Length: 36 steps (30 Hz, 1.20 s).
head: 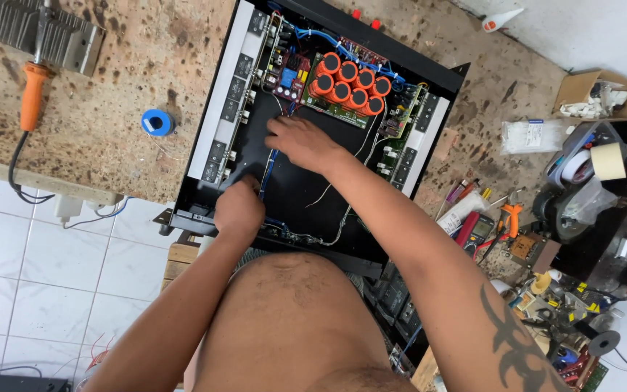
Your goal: The person works on the internal wiring of an open electronic device, handling wires and applying a substance from a small white bottle to connections on the circuit board.
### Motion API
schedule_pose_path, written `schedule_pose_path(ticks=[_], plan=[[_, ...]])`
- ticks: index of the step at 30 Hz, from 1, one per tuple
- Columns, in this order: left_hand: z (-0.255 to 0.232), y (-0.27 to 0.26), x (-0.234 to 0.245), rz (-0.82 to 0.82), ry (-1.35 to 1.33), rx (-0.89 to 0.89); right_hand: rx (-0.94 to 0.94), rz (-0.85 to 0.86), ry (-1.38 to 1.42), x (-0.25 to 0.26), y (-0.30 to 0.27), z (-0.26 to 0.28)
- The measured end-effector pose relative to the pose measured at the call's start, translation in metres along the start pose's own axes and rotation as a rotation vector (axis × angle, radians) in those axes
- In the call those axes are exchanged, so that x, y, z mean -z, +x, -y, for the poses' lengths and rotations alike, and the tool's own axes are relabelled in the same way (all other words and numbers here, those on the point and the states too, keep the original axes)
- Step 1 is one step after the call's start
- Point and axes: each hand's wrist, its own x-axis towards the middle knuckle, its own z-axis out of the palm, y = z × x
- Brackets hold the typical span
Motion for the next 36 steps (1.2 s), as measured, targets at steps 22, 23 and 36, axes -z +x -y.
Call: schedule_pose_path(ticks=[22,23,36], plan=[[-0.004,0.003,-0.001,-0.018,0.004,-0.001,-0.270,-0.282,0.189,-0.012,-0.021,-0.002],[-0.003,0.004,-0.001,-0.026,-0.004,-0.011,-0.238,-0.311,0.180,-0.013,-0.021,-0.005],[-0.017,-0.004,0.019,0.049,-0.020,0.054,-0.166,-0.289,0.029,-0.045,0.002,-0.024]])
